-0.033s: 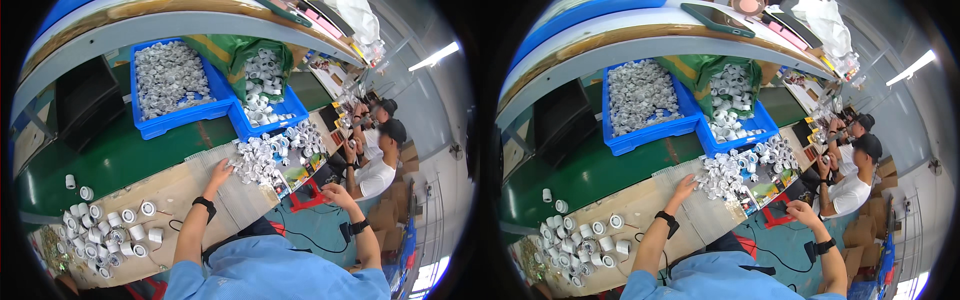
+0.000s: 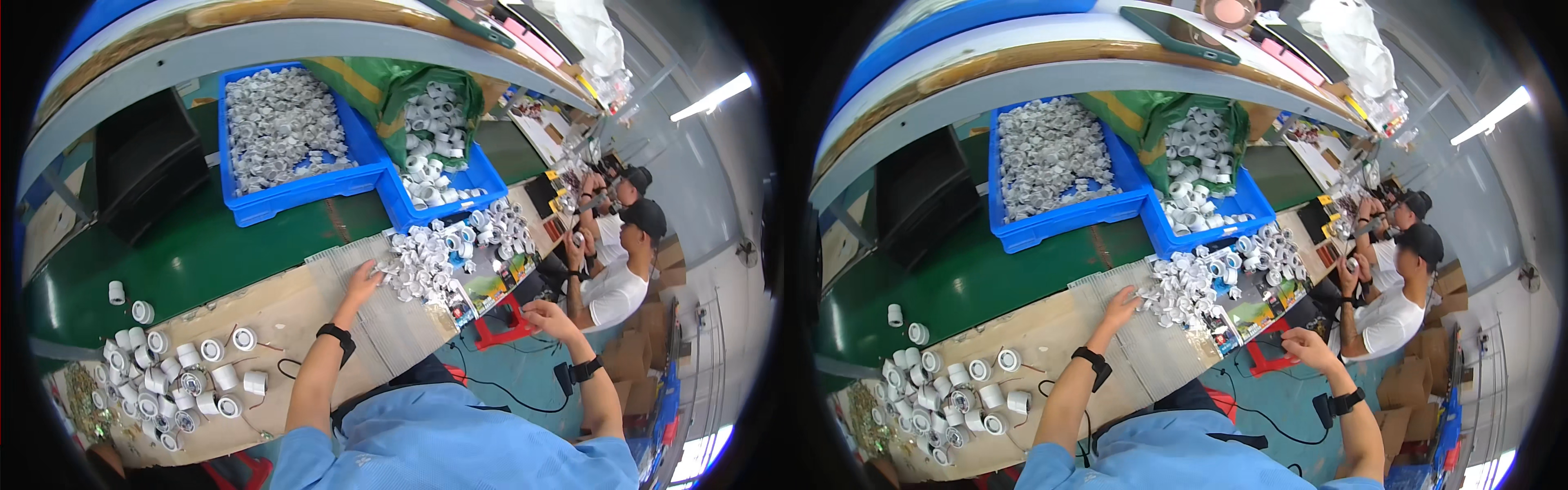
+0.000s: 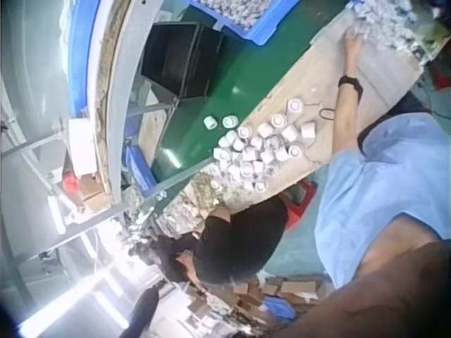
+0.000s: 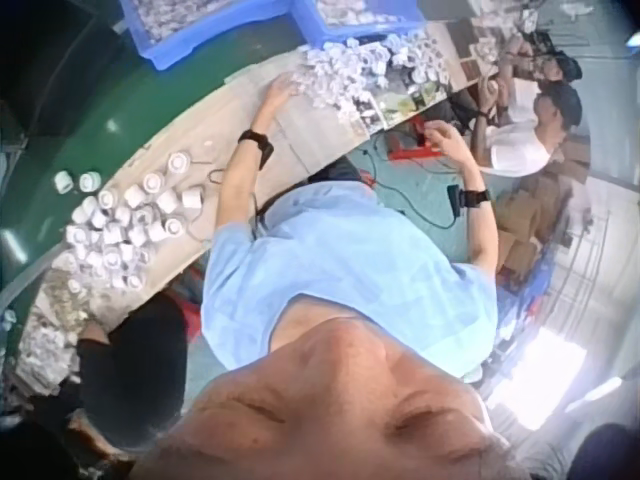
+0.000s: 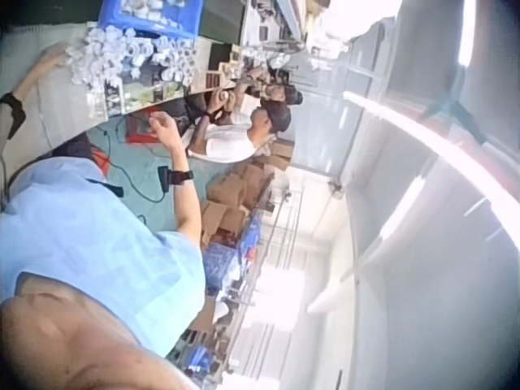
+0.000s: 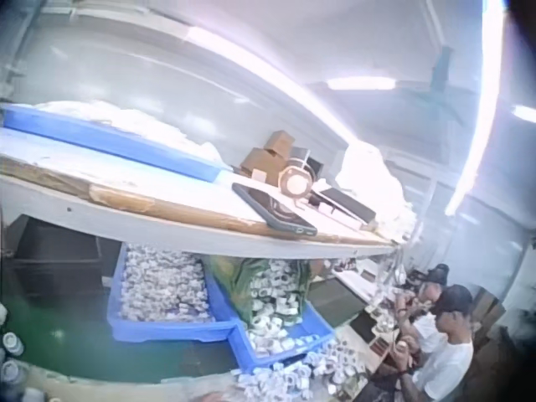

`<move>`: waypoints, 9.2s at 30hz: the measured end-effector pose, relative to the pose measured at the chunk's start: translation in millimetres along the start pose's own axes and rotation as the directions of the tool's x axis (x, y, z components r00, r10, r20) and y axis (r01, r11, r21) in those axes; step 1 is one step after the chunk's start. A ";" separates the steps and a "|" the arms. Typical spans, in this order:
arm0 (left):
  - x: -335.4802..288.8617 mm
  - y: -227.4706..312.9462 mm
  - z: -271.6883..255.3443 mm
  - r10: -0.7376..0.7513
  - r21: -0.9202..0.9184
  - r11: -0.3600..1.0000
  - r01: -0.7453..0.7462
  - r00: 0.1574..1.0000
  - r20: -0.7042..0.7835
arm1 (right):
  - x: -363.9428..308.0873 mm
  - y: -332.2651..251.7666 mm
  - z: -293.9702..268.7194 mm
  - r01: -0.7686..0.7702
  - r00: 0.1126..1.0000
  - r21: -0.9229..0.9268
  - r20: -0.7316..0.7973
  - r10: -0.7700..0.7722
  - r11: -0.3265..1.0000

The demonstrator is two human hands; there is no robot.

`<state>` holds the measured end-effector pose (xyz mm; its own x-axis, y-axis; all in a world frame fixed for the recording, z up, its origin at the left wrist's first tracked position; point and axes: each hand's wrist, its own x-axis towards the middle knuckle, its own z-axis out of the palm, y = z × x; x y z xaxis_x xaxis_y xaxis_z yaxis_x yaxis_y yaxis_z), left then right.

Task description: Assembling plastic electronic housing components on a factory production line.

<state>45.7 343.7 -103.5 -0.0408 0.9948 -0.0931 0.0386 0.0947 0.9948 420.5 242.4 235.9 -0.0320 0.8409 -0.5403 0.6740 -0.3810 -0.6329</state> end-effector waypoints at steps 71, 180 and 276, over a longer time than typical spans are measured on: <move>183.3 170.8 -214.0 -0.239 0.598 0.662 0.452 0.883 -0.404 | 556.1 -416.8 230.6 0.251 0.776 -0.454 0.622 0.103 0.855; 26.6 56.8 -22.6 0.064 0.745 0.650 0.150 0.966 -0.250 | 196.6 77.8 106.3 0.378 0.924 -0.630 0.306 -0.231 0.678; 470.4 286.4 27.0 0.275 0.767 0.642 -0.014 0.937 -0.214 | 612.3 -294.5 -142.0 0.783 0.616 -0.079 0.231 -0.753 0.617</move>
<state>64.5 839.8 136.4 -0.2409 0.9506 0.1955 0.7911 0.0757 0.6070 307.2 924.1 170.2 -0.6977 0.7162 0.0154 0.4490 0.4539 -0.7697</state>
